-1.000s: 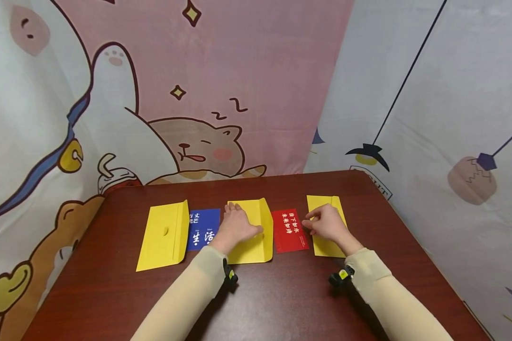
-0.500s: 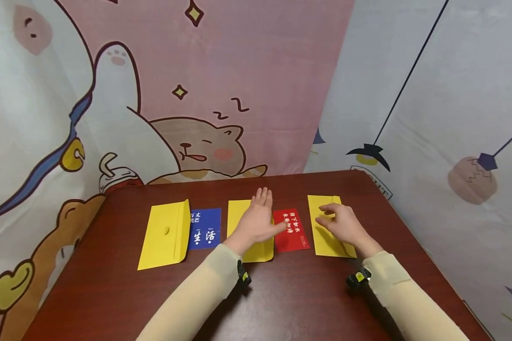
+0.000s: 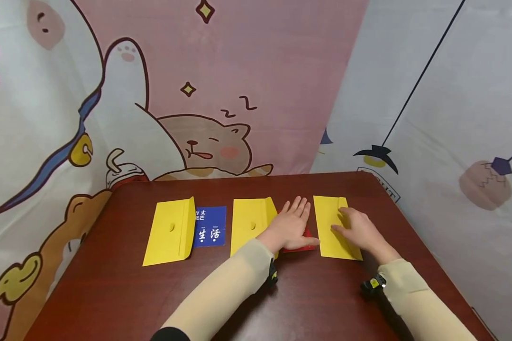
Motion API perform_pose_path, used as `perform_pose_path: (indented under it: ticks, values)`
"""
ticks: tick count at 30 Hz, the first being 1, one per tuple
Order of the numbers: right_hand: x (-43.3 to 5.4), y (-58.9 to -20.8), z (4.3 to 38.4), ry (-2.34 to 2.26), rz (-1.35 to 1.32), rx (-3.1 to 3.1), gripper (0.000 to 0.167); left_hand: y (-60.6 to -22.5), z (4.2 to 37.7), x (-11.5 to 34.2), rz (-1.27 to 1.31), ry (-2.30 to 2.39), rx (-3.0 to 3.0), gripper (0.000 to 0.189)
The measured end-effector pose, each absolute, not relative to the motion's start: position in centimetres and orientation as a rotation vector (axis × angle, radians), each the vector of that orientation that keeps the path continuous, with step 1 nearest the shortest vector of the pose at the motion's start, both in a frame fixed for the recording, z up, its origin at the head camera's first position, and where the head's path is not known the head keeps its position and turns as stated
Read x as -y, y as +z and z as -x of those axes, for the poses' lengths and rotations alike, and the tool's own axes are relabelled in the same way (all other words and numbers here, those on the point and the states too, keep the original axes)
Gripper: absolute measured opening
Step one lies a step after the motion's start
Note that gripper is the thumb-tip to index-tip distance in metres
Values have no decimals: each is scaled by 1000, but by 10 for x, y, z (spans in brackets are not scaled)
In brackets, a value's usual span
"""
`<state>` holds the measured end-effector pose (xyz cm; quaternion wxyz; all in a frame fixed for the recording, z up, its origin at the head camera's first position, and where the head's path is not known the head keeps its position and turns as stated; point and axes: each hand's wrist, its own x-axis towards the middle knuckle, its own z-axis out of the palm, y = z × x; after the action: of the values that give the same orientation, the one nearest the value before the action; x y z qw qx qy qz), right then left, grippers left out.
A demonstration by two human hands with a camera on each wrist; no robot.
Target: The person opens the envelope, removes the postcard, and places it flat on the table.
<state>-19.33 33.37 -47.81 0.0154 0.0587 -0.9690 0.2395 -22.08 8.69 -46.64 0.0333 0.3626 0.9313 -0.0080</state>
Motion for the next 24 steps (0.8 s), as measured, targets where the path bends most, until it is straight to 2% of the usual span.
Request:
perform_pose_path:
  ticks: [11,24]
  values:
    - [-343,-484,193,736,-319,3086,73,-459,224,-124,-1073,-153,-2742,114]
    - [-345,-484,193,721,-387,3093,69,-463,230,-136,-1013,-257,-2688,128]
